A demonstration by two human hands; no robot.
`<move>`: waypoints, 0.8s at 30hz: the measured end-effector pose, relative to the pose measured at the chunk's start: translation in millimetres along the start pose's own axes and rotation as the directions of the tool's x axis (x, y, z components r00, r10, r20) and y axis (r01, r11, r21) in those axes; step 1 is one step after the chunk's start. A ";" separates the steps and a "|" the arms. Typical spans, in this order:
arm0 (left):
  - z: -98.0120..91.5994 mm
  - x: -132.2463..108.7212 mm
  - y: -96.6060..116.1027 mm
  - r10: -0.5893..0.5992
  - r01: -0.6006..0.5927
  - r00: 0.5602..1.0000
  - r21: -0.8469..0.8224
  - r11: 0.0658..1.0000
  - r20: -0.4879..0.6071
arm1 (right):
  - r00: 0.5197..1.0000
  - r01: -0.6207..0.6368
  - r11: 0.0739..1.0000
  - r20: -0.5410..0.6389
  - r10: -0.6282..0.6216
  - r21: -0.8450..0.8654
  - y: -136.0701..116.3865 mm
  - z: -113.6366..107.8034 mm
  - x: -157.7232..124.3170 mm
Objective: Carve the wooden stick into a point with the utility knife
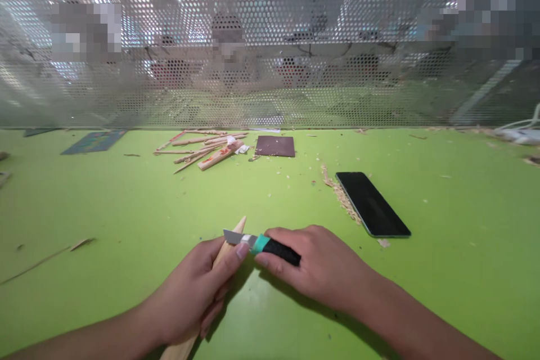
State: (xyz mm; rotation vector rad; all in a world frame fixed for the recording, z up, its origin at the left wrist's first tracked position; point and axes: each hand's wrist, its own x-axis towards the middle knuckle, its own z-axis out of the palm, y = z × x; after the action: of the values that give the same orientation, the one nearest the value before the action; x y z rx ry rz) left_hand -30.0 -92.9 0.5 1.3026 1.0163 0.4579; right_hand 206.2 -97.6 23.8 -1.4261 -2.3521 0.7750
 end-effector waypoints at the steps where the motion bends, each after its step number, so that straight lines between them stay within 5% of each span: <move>1: 0.0 -0.1 -0.1 -0.001 0.001 1.000 0.004 1.000 -0.006 | 1.000 -0.007 1.000 -0.007 0.007 -0.007 -0.5 0.5 0.0; 14: 1.9 -0.8 1.6 -0.010 0.007 0.999 -0.057 0.998 -0.050 | 0.971 -0.146 0.988 -0.201 0.132 -0.055 -2.1 17.8 1.8; 19: -1.7 -2.0 0.7 0.003 -0.006 1.000 -0.092 0.996 -0.024 | 0.901 -0.242 0.963 -0.396 0.177 -0.121 11.3 9.6 4.8; 24: -3.0 -0.8 4.1 0.021 -0.012 0.999 -0.214 0.977 0.042 | 0.925 -0.198 0.977 -0.346 0.157 -0.085 9.0 4.8 5.2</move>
State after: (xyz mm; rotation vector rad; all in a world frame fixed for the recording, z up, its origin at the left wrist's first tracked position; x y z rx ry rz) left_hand -31.9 -90.8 4.7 1.1243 0.8938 0.5336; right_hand 207.9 -91.2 14.5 -1.6883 -2.0551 0.3940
